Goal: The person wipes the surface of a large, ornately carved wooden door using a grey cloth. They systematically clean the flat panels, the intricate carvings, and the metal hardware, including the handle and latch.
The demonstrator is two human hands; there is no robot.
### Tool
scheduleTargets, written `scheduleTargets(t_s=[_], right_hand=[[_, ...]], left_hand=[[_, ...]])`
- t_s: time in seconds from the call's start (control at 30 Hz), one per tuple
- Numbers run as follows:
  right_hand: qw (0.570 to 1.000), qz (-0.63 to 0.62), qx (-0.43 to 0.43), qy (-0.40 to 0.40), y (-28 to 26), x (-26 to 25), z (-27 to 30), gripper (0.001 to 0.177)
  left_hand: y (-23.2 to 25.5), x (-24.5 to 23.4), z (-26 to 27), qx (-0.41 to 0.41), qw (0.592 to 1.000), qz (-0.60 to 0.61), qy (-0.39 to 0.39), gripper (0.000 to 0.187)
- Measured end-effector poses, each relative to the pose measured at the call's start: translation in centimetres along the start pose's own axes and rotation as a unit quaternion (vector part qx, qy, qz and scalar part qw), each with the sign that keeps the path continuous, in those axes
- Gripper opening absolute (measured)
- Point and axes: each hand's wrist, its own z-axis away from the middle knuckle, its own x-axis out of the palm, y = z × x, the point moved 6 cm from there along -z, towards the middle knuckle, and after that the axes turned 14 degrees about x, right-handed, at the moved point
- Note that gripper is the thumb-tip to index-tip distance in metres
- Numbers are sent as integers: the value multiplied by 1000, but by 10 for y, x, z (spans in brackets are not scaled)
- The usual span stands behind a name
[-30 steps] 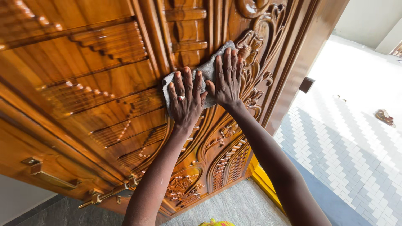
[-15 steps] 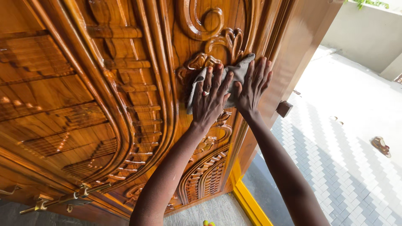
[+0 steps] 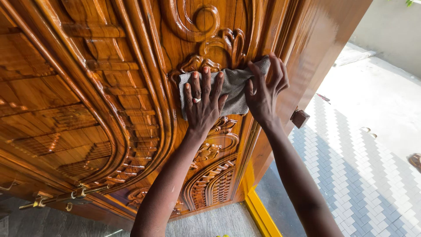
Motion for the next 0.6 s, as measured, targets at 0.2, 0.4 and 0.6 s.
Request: scheduleTargets(t_s=[0.2, 0.4, 0.6], right_hand=[[945, -118, 123, -278, 25, -33, -22, 25], [988, -72, 79, -114, 42, -49, -40, 22], [988, -26, 149, -20, 35, -25, -23, 33]], left_hand=[[0, 4, 3, 9, 999, -2, 49, 73], [1, 6, 3, 9, 1000, -3, -4, 76], [-1, -5, 0, -3, 999, 37, -20, 72]])
